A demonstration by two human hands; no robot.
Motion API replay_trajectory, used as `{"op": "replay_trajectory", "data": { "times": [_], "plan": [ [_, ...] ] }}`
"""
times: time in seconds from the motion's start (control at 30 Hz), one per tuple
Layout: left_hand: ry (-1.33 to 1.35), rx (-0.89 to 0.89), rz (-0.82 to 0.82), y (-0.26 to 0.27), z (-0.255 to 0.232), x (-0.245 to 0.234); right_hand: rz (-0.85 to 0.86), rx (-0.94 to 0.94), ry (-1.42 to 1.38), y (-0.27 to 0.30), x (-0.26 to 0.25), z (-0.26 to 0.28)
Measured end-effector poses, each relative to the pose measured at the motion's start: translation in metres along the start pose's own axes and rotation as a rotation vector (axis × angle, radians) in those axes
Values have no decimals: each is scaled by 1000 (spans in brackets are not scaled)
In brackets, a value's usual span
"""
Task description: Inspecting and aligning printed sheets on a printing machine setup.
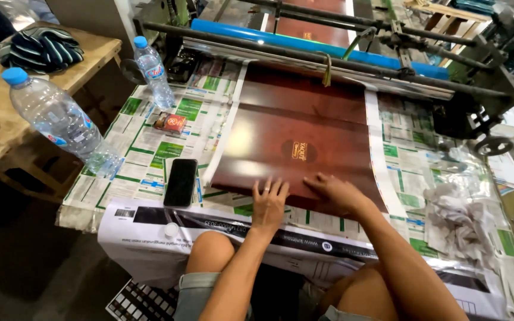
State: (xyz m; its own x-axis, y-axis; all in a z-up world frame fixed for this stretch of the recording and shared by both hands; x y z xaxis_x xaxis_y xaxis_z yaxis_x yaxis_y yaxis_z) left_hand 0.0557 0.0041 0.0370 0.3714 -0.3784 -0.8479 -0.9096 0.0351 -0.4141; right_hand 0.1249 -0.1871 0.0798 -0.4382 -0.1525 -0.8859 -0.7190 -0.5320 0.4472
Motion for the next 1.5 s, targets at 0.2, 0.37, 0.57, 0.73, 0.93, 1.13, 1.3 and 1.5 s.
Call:
{"op": "replay_trajectory", "data": {
  "times": [0.2, 0.37, 0.57, 0.73, 0.93, 1.13, 1.3, 1.5],
  "plan": [
    [90, 219, -119, 19, -9, 15, -796, 29, 69, 43, -37, 10],
    [94, 67, 301, 30, -6, 41, -1002, 33, 196, 23, 6, -14],
    [50, 103, 240, 31, 0, 43, -133, 193, 0, -27, 56, -28],
    [66, 97, 241, 30, -3, 43, 115, 326, -152, -30, 65, -9],
    [79, 95, 229, 31, -2, 42, -7, 350, -115, -48, 58, -11],
    [83, 72, 242, 30, -7, 36, -135, 351, -97, -64, 49, -22],
    [80, 66, 248, 30, -7, 35, -190, 359, -77, -80, 45, -39],
    [66, 58, 277, 29, -10, 28, -221, 361, -104, -99, 38, -50]
  ]
}}
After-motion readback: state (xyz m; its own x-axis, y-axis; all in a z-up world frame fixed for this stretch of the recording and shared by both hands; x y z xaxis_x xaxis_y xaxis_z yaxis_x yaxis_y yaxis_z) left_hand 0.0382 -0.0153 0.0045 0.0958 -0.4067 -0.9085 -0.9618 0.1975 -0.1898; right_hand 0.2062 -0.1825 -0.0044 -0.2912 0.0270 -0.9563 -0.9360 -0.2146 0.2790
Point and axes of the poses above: each hand's wrist, its own y-axis away from the middle knuckle, its own x-axis out of the palm, z = x × y, the point moved 4 cm from there along -y, towards the middle knuckle, and after that the axes turned 8 degrees about -x, right-handed, at the moved point
